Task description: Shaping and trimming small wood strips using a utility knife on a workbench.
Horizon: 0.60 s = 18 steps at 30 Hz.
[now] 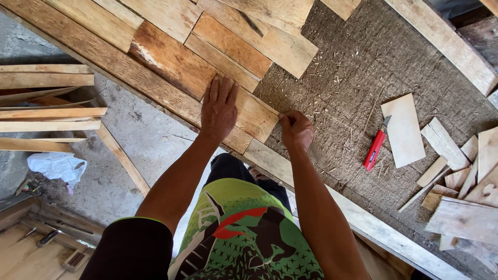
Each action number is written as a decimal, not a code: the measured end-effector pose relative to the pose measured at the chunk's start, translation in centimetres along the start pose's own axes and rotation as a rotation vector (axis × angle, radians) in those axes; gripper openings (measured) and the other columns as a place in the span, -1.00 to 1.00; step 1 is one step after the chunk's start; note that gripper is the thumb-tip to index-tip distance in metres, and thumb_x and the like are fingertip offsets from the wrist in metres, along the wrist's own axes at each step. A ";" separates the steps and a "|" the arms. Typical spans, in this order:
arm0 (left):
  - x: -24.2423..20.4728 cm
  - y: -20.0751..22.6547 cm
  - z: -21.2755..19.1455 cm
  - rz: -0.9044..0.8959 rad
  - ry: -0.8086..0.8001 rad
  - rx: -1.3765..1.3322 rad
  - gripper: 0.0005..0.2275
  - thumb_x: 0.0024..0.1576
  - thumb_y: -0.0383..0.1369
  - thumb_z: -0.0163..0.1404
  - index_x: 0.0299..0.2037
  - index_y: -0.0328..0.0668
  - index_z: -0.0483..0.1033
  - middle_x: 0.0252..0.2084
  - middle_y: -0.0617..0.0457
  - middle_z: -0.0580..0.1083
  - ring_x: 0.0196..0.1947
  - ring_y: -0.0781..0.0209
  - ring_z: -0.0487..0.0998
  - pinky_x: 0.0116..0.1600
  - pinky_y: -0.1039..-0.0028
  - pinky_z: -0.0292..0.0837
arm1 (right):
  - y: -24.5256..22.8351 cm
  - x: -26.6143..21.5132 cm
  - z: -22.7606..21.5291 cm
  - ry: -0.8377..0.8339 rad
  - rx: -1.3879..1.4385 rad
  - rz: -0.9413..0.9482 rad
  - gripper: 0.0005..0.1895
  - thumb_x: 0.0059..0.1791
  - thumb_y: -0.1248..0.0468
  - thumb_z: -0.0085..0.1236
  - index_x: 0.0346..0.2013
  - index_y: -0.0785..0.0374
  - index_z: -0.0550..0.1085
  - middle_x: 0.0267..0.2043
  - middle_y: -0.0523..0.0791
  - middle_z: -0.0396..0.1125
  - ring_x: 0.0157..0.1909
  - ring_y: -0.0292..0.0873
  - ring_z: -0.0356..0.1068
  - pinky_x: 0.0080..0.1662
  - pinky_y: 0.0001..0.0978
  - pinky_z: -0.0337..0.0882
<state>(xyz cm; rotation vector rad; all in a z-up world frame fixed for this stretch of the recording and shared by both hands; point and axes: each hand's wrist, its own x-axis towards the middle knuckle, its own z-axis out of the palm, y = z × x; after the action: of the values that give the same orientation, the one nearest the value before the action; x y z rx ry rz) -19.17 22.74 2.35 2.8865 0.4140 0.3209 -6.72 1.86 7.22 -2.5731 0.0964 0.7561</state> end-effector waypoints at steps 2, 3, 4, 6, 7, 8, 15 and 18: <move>0.0 0.1 -0.1 -0.003 -0.011 0.000 -0.50 0.27 -0.37 -0.07 0.45 -0.24 0.27 0.50 -0.27 0.14 0.49 -0.35 0.11 0.57 -0.02 -0.04 | -0.1 0.1 0.1 -0.020 -0.013 0.024 -0.81 0.01 0.03 0.25 -0.16 -0.02 0.63 -0.21 -0.18 0.55 -0.42 -0.28 0.47 -0.41 -0.32 0.51; 0.1 0.1 -0.1 -0.008 -0.019 0.000 -0.50 0.27 -0.37 -0.07 0.45 -0.26 0.27 0.50 -0.27 0.14 0.49 -0.36 0.11 0.57 -0.02 -0.05 | -0.2 0.2 0.2 -0.038 -0.028 0.045 -0.80 0.01 0.02 0.25 -0.16 -0.02 0.63 -0.23 -0.19 0.56 -0.43 -0.27 0.46 -0.41 -0.31 0.50; 0.1 0.1 -0.2 -0.007 -0.021 0.000 -0.50 0.27 -0.37 -0.07 0.45 -0.26 0.27 0.50 -0.27 0.14 0.49 -0.36 0.11 0.57 -0.02 -0.05 | -0.1 0.2 0.4 -0.039 -0.028 0.047 -0.80 0.01 0.02 0.25 -0.16 -0.02 0.63 -0.23 -0.19 0.56 -0.43 -0.27 0.46 -0.41 -0.31 0.50; 0.2 0.1 -0.2 -0.015 -0.033 0.004 -0.48 0.25 -0.36 -0.07 0.46 -0.25 0.26 0.50 -0.27 0.13 0.49 -0.35 0.09 0.56 -0.02 -0.06 | 0.1 0.3 0.7 -0.030 -0.047 0.061 -0.79 0.03 0.01 0.25 -0.18 0.00 0.62 -0.25 -0.16 0.54 -0.45 -0.26 0.43 -0.41 -0.31 0.50; 0.2 0.1 -0.2 -0.014 -0.032 0.003 -0.48 0.25 -0.36 -0.07 0.46 -0.25 0.26 0.50 -0.27 0.13 0.49 -0.35 0.09 0.56 -0.02 -0.06 | 0.2 0.4 0.8 -0.030 -0.046 0.060 -0.79 0.03 0.01 0.25 -0.18 0.00 0.62 -0.25 -0.16 0.54 -0.45 -0.26 0.43 -0.41 -0.31 0.50; 0.1 0.1 -0.2 -0.017 -0.041 -0.004 -0.48 0.26 -0.36 -0.07 0.46 -0.25 0.25 0.51 -0.28 0.13 0.50 -0.35 0.08 0.56 -0.02 -0.06 | 0.3 0.4 0.9 -0.001 -0.040 0.044 -0.79 0.00 0.01 0.27 -0.21 0.01 0.62 -0.27 -0.17 0.55 -0.45 -0.28 0.43 -0.38 -0.31 0.49; 0.0 0.1 -0.1 -0.004 -0.071 0.002 -0.48 0.27 -0.30 -0.05 0.47 -0.14 0.24 0.53 -0.31 0.07 0.51 -0.39 0.02 0.54 -0.07 -0.10 | -0.2 0.5 1.2 0.013 -0.056 0.061 -0.76 0.02 0.00 0.28 -0.25 0.09 0.59 -0.32 -0.13 0.51 -0.45 -0.22 0.42 -0.37 -0.24 0.52; -0.2 -0.1 0.2 -0.003 -0.082 -0.002 -0.49 0.31 -0.30 -0.04 0.48 -0.11 0.23 0.55 -0.29 0.03 0.53 -0.38 0.00 0.57 -0.05 -0.12 | -0.1 0.5 1.2 0.032 -0.048 0.052 -0.77 0.00 0.00 0.28 -0.26 0.08 0.59 -0.32 -0.15 0.51 -0.46 -0.24 0.41 -0.37 -0.23 0.51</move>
<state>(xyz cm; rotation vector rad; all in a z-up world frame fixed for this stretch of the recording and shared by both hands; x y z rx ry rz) -19.38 22.75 2.11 2.8848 0.4037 0.2011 -6.88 2.45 6.13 -2.6382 0.1572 0.7441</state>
